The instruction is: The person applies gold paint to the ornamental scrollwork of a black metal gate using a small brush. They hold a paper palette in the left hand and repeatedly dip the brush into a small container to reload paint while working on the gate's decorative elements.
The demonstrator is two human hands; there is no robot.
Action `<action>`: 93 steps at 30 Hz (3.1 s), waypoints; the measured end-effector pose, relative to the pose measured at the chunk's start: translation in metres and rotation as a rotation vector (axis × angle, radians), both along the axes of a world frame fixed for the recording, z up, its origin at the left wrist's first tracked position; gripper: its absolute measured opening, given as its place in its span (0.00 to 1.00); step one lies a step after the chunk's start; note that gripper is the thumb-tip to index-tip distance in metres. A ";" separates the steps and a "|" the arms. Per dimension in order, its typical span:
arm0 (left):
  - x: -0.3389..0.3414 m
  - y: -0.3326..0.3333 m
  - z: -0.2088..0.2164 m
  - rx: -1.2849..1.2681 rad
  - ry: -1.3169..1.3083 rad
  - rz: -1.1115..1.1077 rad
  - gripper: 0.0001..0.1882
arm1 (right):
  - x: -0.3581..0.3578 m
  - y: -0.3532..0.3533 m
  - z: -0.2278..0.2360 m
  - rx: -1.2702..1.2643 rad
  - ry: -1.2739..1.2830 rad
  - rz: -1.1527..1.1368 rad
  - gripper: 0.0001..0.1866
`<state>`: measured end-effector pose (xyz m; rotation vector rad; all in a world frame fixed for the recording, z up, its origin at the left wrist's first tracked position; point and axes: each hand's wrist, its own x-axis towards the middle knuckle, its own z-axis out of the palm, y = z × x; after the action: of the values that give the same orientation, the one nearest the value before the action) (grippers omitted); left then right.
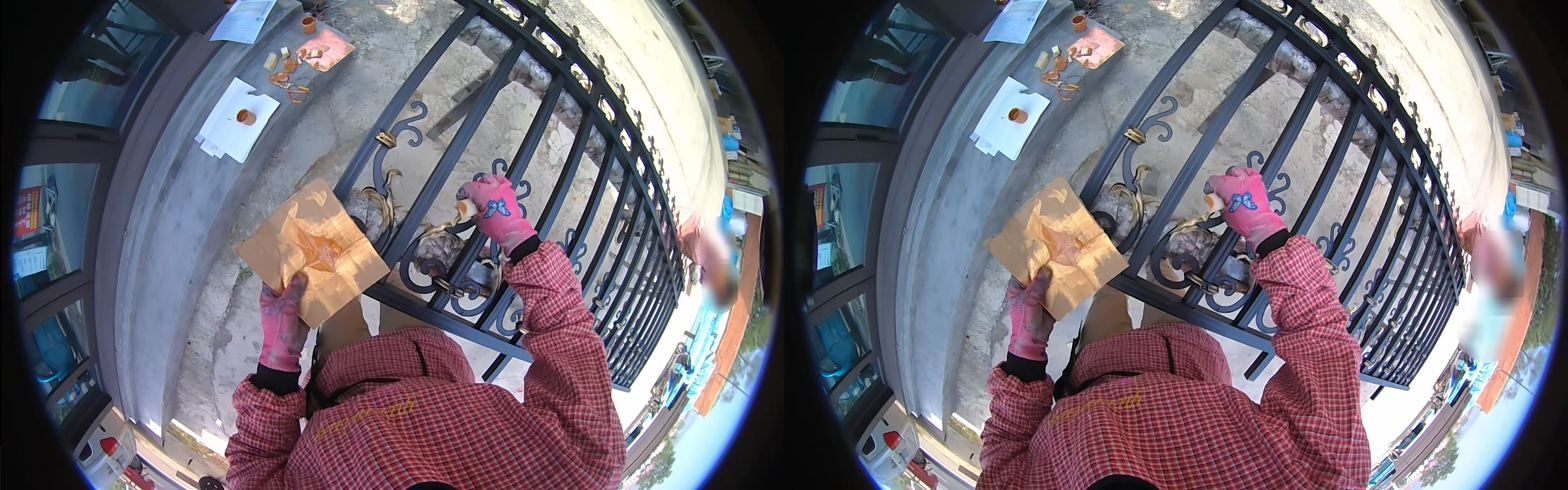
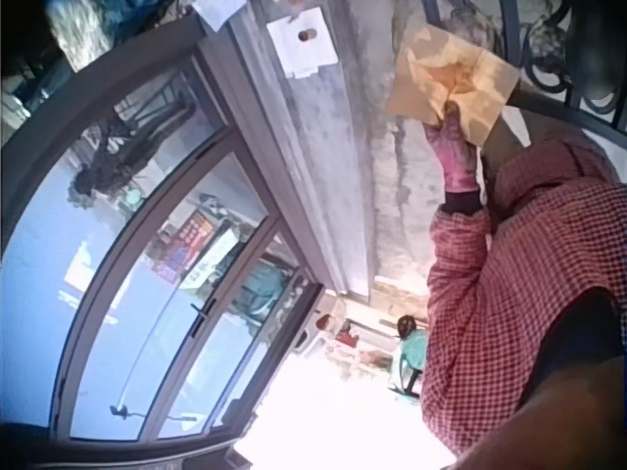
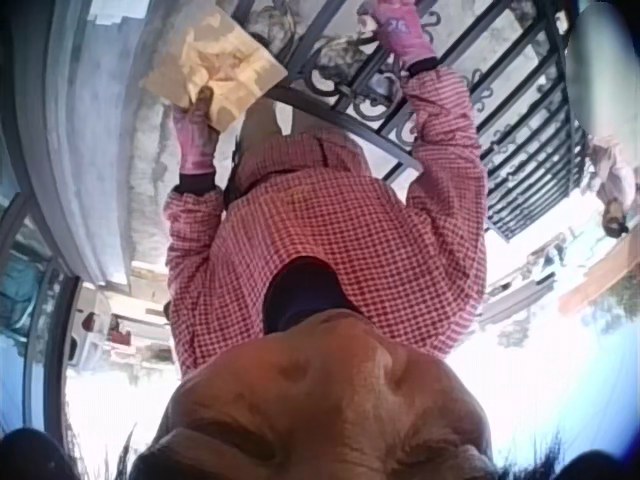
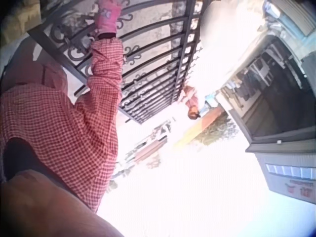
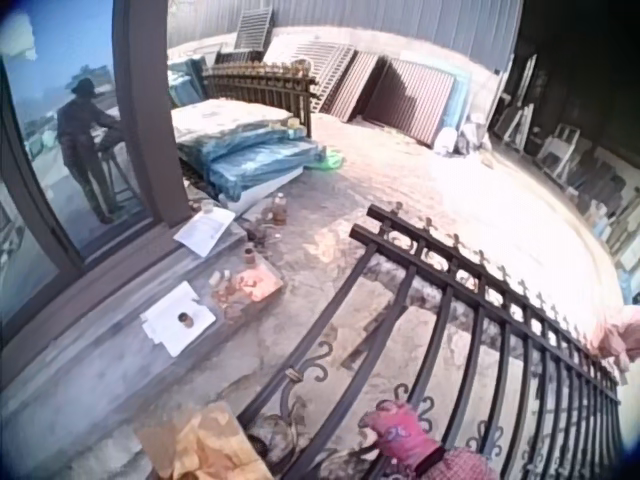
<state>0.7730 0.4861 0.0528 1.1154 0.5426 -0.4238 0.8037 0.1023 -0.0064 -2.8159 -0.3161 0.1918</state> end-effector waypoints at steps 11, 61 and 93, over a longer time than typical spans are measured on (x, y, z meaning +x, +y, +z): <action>-0.050 0.019 0.011 0.009 -0.016 0.205 0.20 | 0.006 0.002 0.000 0.003 -0.024 -0.093 0.16; -0.139 -0.001 0.025 -0.011 -0.056 0.460 0.23 | -0.058 0.073 -0.005 0.105 -0.205 0.019 0.18; -0.135 -0.009 0.026 -0.016 -0.074 0.456 0.23 | -0.006 0.003 0.001 -0.025 -0.191 0.062 0.17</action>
<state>0.6379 0.4767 0.0787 0.9524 0.7048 0.0088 0.7973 0.1050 -0.0059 -2.8562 -0.4474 -0.0609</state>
